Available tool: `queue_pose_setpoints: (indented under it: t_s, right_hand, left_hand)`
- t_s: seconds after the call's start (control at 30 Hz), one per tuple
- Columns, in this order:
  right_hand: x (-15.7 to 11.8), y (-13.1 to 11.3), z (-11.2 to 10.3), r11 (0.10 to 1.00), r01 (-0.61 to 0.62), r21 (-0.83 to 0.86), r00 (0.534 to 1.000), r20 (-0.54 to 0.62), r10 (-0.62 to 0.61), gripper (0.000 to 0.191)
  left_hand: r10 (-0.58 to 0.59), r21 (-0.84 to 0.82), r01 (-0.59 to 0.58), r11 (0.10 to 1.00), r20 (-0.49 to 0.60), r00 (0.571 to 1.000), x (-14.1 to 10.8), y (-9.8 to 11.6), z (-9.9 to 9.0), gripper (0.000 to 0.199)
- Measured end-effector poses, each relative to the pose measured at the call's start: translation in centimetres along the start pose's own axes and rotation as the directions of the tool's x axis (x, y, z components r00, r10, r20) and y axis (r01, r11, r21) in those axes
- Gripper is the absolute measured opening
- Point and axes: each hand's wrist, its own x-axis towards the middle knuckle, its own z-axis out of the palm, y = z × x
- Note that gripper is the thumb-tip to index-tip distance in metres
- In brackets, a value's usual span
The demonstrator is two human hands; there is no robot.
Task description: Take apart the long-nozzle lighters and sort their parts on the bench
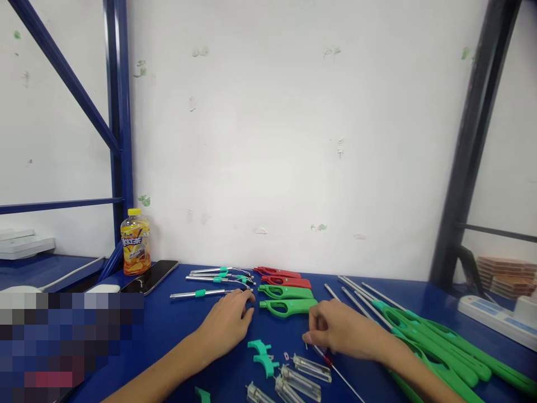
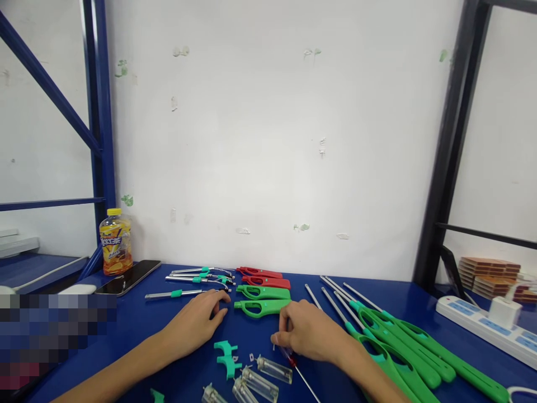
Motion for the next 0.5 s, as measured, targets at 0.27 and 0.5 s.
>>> queue_pose_setpoints:
  t_s: [0.27, 0.5]
  right_hand:
    - [0.7, 1.7, -0.7, 0.985, 0.046, 0.165, 0.995, -0.090, -0.032, 0.022]
    - [1.7, 3.4, -1.7, 0.922, -0.305, -0.238, 0.902, -0.382, 0.200, 0.039]
  left_hand:
    - [0.003, 0.002, -0.003, 1.000, 0.004, 1.000, 0.0, 0.1, -0.1, 0.028]
    - [0.002, 0.003, -0.002, 1.000, 0.010, 1.000, -0.1, 0.2, -0.1, 0.028]
